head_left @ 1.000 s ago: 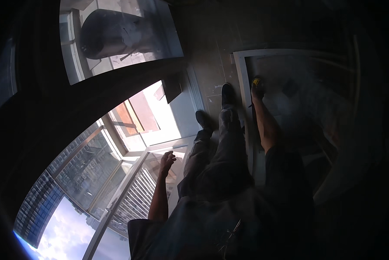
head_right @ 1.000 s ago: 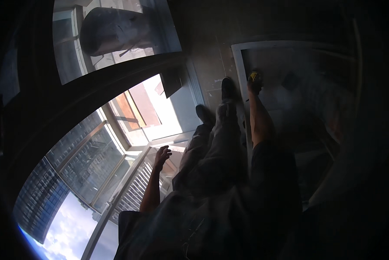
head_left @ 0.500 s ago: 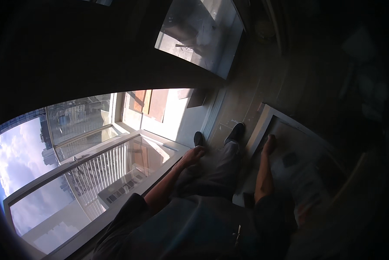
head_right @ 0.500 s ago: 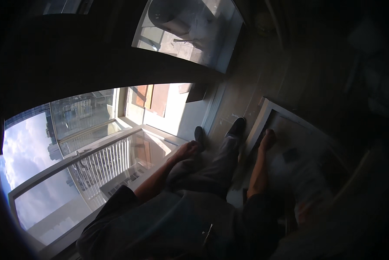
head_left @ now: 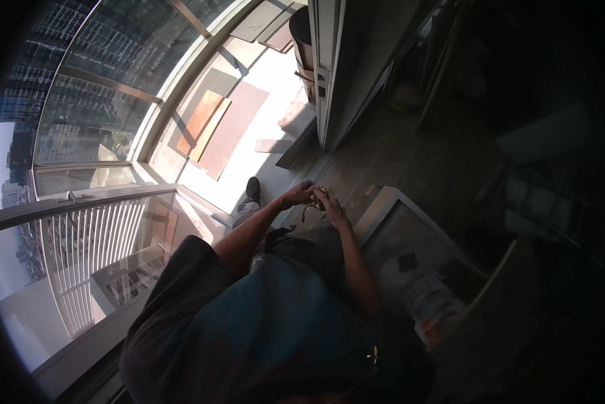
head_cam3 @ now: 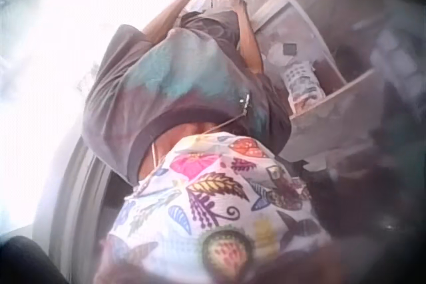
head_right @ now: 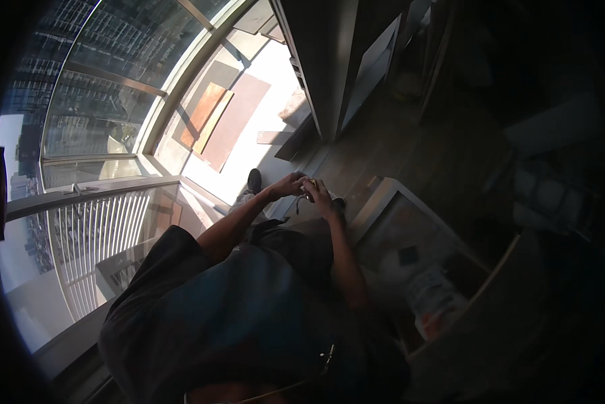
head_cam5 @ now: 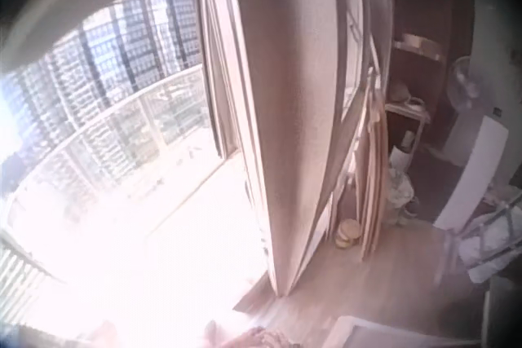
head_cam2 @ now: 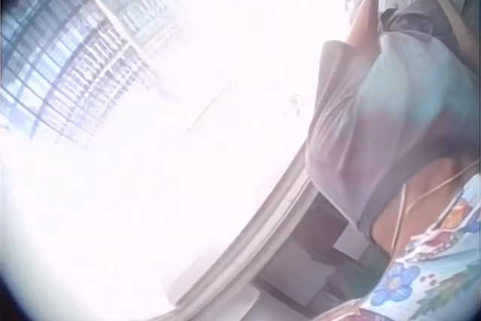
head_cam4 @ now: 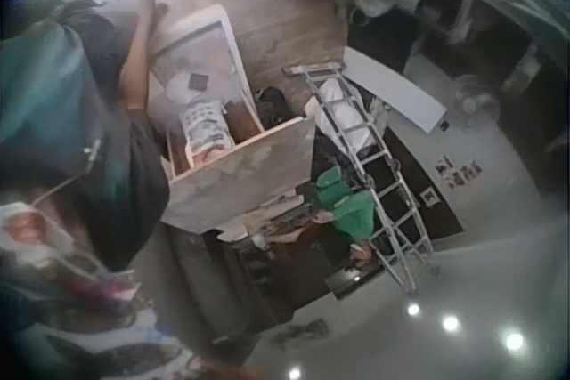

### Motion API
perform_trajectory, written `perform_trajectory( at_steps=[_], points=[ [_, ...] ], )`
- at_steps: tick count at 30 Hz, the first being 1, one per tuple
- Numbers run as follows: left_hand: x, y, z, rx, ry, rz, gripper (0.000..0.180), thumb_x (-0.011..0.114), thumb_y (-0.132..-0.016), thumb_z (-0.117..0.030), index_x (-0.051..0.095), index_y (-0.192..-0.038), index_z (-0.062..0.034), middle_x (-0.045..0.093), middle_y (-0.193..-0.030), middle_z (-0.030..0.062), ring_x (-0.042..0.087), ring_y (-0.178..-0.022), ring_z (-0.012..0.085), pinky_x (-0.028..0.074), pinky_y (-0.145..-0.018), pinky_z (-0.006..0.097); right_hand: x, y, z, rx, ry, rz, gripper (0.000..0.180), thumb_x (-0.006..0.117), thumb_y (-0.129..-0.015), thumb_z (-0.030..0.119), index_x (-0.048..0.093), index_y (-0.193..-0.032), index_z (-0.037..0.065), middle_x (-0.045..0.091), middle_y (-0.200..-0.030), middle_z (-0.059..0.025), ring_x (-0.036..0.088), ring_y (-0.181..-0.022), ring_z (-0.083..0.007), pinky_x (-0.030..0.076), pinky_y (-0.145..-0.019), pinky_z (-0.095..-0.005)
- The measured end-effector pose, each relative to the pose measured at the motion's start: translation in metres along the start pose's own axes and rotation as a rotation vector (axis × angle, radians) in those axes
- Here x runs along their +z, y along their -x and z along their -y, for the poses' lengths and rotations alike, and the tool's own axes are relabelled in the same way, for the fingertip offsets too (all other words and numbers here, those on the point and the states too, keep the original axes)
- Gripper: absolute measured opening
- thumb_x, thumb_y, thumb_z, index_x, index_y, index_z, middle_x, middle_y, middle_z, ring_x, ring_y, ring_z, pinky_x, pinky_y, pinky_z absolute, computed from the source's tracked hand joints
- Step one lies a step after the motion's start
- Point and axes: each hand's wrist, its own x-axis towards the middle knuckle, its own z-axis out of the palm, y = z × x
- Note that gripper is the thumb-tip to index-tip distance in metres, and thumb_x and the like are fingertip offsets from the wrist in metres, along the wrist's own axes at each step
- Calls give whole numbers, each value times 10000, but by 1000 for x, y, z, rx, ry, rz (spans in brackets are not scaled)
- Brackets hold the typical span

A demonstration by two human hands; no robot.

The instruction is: The person measures and marks a large tile on a balcony floor using a tape measure and pencil, then uses a utility knife to score and cut the tile along the marked line.

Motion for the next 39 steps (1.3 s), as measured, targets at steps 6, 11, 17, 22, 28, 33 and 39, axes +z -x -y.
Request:
perform_trajectory(
  at_steps=[6, 11, 17, 22, 28, 33, 39],
  points=[
    [-113, 35, 3, -130, 184, 234, 343, 622, -890, -356, 601, -1016, -38, 580, -880, 11, 558, -823, 99, 485, -758, 255, 70, -54, 5, -218, 482, 102, 572, 625, -877, 294, 411, -1326, 10, 564, -1016, -77, 541, -908, -155, 452, -839, -308],
    [-234, 48, 23, -135, 220, 140, 270, 637, -860, -208, 554, -1028, -15, 588, -1007, 68, 589, -987, 165, 494, -922, 315, 155, -107, 20, -158, 608, 137, 601, 651, -852, 331, 414, -1330, 56, 579, -1006, -100, 553, -890, -165, 455, -807, -303],
    [-439, 105, -2, 110, 442, -194, 215, 604, -898, -226, 586, -993, -34, 615, -971, 62, 592, -938, 149, 503, -861, 301, 234, -169, 38, 242, 664, 140, 559, 658, -811, 358, 481, -1243, 52, 612, -963, -104, 586, -876, -192, 462, -774, -331],
    [-584, 132, -33, 357, 726, -433, 204, 618, -886, -257, 585, -991, -85, 598, -943, 26, 582, -939, 145, 461, -929, 350, 248, -213, 64, 291, 824, 92, 529, 605, -812, 408, 528, -1197, 54, 650, -992, -175, 624, -936, -279, 467, -811, -364],
    [-693, 108, -86, 565, 990, -653, 198, 652, -878, -233, 619, -979, -67, 650, -946, 46, 629, -880, 158, 505, -747, 265, 243, -245, 88, 162, 906, -23, 397, 566, -829, 326, 570, -1137, 74, 641, -993, -171, 625, -948, -291, 470, -811, -377],
    [-769, 65, -120, 641, 1165, -775, 186, 635, -885, -172, 619, -985, -16, 653, -887, 87, 628, -839, 205, 521, -806, 329, 215, -307, 128, 241, 946, -20, 349, 555, -824, 322, 611, -1077, 90, 652, -981, -196, 637, -912, -345, 483, -789, -397],
    [-920, 68, -131, 761, 1346, -1093, 96, 575, -919, -128, 594, -921, -34, 622, -885, 86, 617, -842, 206, 518, -841, 386, 222, -423, 235, 66, 1066, 128, 323, 540, -858, 344, 624, -962, 50, 635, -955, -200, 612, -905, -369, 470, -786, -406]
  ],
)
